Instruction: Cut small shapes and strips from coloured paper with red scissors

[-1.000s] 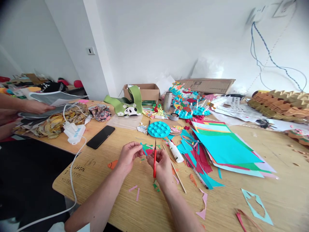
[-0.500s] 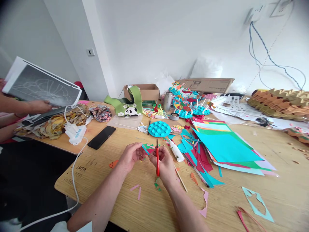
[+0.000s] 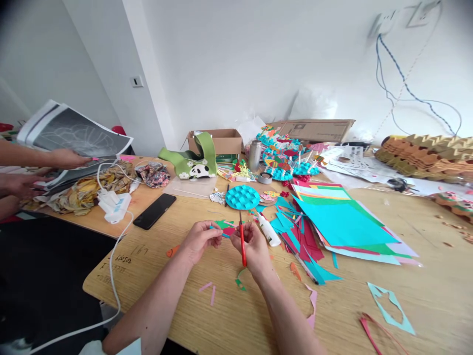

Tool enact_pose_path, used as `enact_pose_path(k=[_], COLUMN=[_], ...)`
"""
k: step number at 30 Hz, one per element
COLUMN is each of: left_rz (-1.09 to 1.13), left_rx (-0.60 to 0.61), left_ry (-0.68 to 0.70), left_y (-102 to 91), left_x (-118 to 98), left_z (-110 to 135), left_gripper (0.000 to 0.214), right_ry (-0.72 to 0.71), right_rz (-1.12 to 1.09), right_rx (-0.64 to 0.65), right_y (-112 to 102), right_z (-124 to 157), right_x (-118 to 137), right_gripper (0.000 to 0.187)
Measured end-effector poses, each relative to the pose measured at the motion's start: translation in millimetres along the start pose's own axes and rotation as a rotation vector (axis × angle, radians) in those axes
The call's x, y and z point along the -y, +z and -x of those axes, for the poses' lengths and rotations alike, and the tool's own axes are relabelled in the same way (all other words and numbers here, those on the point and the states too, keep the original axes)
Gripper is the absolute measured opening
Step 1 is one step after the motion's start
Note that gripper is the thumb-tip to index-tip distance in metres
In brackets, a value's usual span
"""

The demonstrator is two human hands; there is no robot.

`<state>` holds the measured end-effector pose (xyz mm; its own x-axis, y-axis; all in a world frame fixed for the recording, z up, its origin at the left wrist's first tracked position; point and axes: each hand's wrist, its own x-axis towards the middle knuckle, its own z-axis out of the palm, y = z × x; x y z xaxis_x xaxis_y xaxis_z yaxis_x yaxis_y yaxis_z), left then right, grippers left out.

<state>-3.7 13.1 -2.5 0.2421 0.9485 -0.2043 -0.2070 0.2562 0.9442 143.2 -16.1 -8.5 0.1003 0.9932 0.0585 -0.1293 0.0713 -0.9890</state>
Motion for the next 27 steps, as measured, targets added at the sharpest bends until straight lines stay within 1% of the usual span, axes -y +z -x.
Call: enact_pose_path(k=[3,8,12,15,17,19,22,25,27], left_rz=[-0.01,-0.067,-0.123,-0.144,-0.134,-0.114,-0.097,-0.107,-0.119], left_rx=[0.016,0.068,0.157,0.189,0.167,0.116,0.056,0.054,0.07], left_ry=[0.0,-0.026,-0.063,-0.074,-0.063,-0.044,-0.021,-0.006,0.001], left_y=[0.3,0.6,1.6,2.9,3.3,3.2,3.0,3.9,5.1], left_x=[0.1,1.9,3.1,3.4,3.6,4.0,4.8,6.1,7.1], left_z=[0.1,0.9,2.9,4.0,3.7,2.7,1.1,0.6,0.8], left_gripper=[0.014,0.012,0.012,0.013,0.013,0.013,0.013,0.012,0.011], right_ry=[-0.037,-0.06,-0.059,-0.068,-0.071,-0.059,-0.047,-0.046,-0.038], right_rz=[-0.009,-0.126,-0.15,-0.161,-0.163,-0.158,-0.138,-0.106,-0.099], right_rx=[-0.062,-0.144,-0.154,-0.154,-0.166,-0.175,-0.14,-0.091,-0.09], right_y=[-3.3,-6.5,-8.7,-10.5,-11.0,-10.6,-8.2,-5.0,-3.5], right_z=[-1.4,-2.9,-4.4,-5.8,-6.3,-6.0,-4.3,-2.9,-2.5], right_x=[1.3,2.5,0.3,-1.5,-1.8,-1.4,-0.7,-0.6,-0.5], right_gripper=[0.033,0.036,0.037,0.036,0.033,0.032,0.036,0.038,0.039])
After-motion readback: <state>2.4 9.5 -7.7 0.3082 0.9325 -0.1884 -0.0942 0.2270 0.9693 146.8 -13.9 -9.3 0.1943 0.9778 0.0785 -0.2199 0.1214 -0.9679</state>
